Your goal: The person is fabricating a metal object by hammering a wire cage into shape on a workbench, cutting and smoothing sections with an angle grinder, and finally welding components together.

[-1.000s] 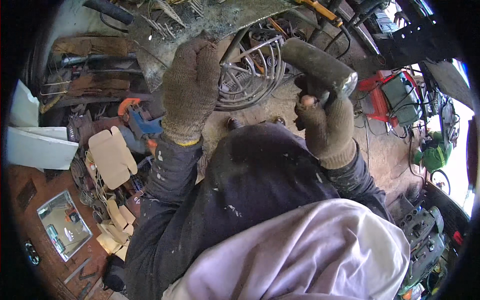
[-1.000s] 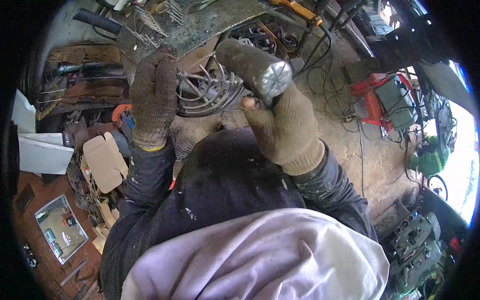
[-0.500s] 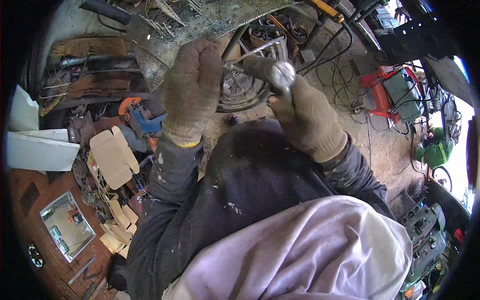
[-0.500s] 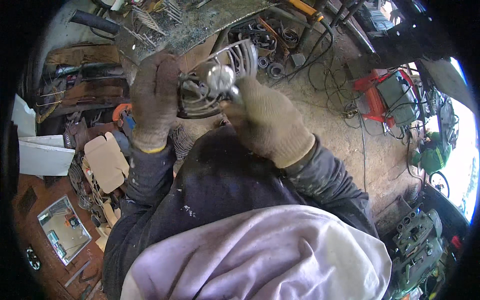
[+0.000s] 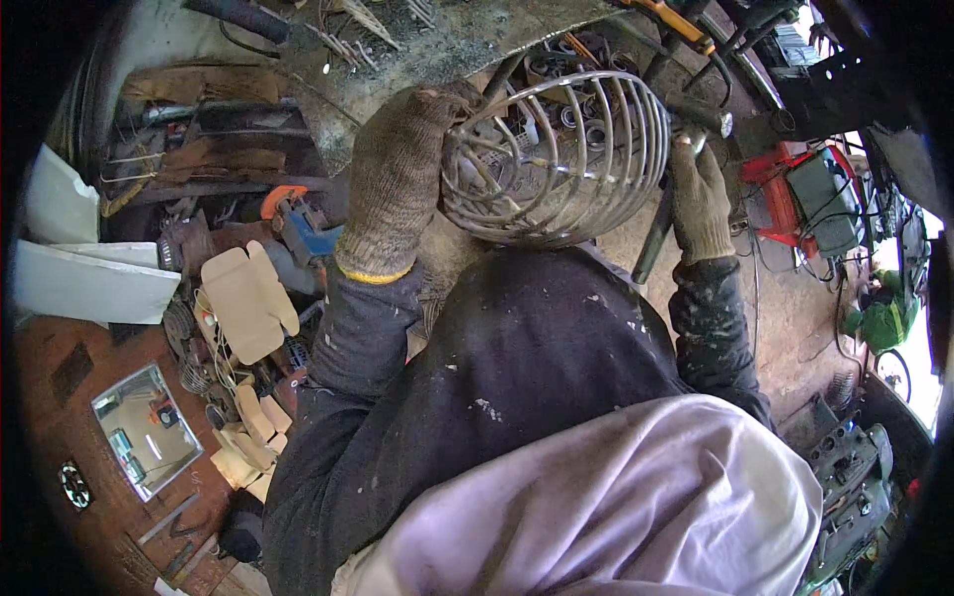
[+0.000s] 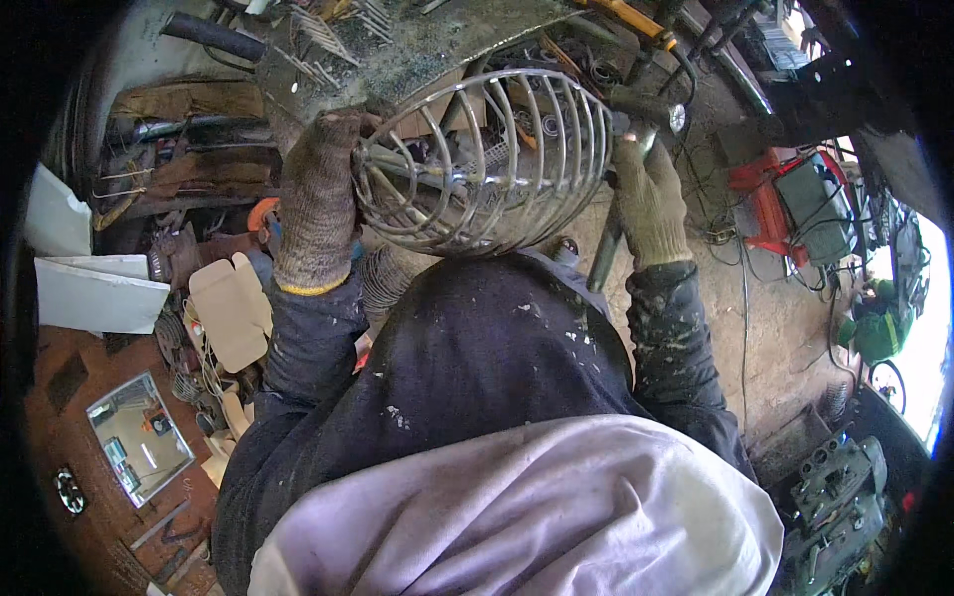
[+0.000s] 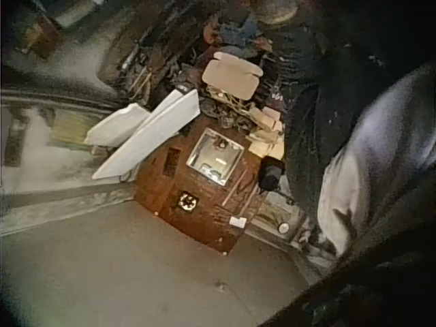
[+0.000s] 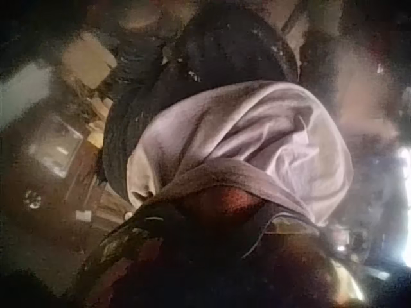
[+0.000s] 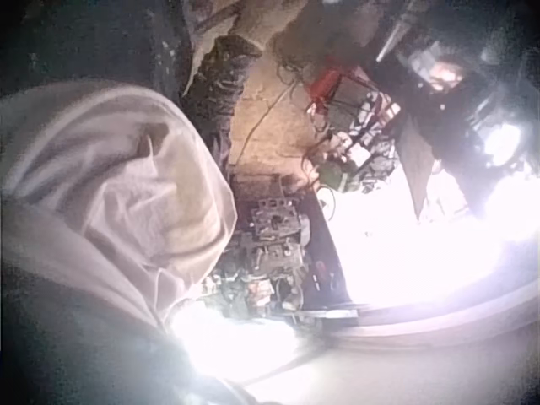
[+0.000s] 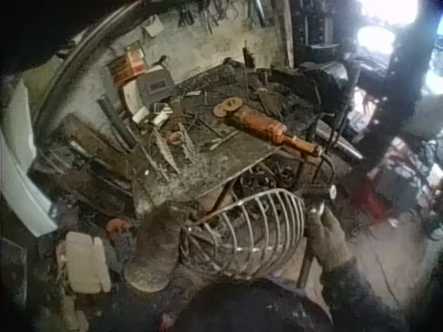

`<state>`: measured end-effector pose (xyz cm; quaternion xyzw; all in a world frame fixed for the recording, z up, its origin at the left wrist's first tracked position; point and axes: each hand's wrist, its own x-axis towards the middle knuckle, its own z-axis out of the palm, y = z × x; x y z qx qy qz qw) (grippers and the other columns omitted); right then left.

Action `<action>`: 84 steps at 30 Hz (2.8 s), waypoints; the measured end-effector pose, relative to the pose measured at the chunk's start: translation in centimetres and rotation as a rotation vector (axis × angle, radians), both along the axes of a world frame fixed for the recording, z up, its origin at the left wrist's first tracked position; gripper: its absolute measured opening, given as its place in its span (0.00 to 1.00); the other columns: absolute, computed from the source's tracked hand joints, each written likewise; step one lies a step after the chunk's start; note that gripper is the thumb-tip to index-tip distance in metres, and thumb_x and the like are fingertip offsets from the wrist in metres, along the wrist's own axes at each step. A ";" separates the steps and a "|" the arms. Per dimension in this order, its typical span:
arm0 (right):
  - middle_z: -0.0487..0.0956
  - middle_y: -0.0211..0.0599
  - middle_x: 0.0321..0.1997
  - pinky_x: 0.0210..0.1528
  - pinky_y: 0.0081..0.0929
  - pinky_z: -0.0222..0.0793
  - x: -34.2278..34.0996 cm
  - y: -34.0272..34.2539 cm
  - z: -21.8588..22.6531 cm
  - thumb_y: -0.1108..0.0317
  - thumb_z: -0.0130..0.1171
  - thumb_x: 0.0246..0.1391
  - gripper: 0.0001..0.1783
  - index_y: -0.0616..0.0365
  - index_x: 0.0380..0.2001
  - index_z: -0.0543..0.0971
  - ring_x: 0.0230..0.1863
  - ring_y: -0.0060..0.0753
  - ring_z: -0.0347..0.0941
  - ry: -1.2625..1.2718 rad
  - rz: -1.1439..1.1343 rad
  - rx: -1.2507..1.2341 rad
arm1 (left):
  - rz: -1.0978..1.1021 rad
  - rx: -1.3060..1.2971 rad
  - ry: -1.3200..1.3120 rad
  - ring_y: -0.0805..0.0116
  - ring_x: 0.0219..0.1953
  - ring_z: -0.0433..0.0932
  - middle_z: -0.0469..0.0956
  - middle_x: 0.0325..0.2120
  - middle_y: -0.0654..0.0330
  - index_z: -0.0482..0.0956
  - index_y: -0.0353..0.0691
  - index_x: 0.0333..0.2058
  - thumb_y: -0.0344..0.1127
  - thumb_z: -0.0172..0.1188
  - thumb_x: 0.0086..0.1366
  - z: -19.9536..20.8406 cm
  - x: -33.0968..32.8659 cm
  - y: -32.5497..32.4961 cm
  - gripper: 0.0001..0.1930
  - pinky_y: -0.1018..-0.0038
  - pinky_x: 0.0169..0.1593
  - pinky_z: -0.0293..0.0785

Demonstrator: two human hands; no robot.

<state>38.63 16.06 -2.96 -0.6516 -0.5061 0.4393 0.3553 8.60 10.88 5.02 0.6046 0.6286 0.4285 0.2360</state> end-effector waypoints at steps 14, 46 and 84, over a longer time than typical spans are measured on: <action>0.80 0.40 0.41 0.35 0.29 0.80 0.7 2.1 -5.0 0.55 0.51 0.67 0.23 0.65 0.52 0.73 0.33 0.29 0.79 0.832 -0.025 -0.283 | -0.201 0.078 0.296 0.50 0.42 0.79 0.79 0.43 0.49 0.73 0.41 0.56 0.27 0.51 0.68 0.1 2.2 0.3 0.18 0.59 0.45 0.76; 0.82 0.38 0.39 0.36 0.23 0.75 -0.3 2.8 -7.9 0.63 0.55 0.64 0.17 0.67 0.46 0.79 0.34 0.25 0.79 0.698 -0.035 -0.288 | -0.487 -0.260 -0.086 0.53 0.52 0.78 0.80 0.47 0.53 0.81 0.41 0.48 0.27 0.58 0.58 1.8 2.5 1.3 0.17 0.65 0.54 0.75; 0.77 0.50 0.56 0.56 0.45 0.70 -14.9 22.3 -1.7 0.53 0.56 0.58 0.26 0.52 0.57 0.75 0.56 0.55 0.74 -0.833 0.880 0.635 | -0.122 0.303 -1.632 0.55 0.51 0.80 0.77 0.53 0.51 0.72 0.40 0.58 0.50 0.52 0.71 2.0 -4.2 -6.1 0.24 0.54 0.49 0.82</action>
